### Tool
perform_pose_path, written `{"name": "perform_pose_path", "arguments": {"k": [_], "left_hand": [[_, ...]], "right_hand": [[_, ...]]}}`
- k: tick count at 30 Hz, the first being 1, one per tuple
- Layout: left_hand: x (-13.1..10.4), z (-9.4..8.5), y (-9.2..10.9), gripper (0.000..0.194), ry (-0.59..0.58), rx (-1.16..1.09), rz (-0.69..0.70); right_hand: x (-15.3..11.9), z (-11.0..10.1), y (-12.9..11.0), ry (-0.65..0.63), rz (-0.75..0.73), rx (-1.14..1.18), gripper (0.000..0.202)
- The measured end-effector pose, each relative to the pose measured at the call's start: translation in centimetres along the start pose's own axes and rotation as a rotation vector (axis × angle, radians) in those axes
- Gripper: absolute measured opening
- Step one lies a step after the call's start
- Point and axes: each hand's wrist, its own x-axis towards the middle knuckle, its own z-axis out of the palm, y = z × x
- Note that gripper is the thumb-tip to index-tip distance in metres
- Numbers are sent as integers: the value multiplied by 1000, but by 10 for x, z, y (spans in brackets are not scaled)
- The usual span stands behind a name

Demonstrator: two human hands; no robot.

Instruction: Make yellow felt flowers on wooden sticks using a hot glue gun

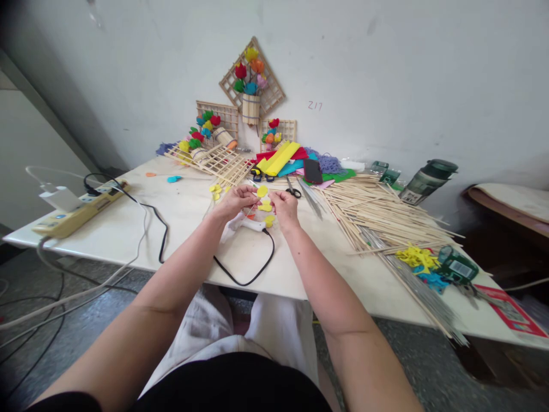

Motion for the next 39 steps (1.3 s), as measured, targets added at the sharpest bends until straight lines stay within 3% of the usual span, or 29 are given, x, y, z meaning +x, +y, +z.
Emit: {"name": "perform_pose_path", "arguments": {"k": [8,13,19,22,29,39], "left_hand": [[1,0,-1,49,1,-7,23],[-1,3,3,52,2,27,18],[-3,9,7,45,18,101,30],[-3,10,7,42,36,110,35],[-2,13,5,38,37,112,59],[2,12,-1,31,27,142,87]], "right_hand": [[-1,-1,-4,-34,112,93,23],[0,0,-2,-13,91,58,24],[-2,1,2,89,-219,-252,22],[-6,3,1,101,-300,-434,25],[-5,8,-5,177,-356,-707,31],[-3,9,-8,138,-295,-946,26]]}}
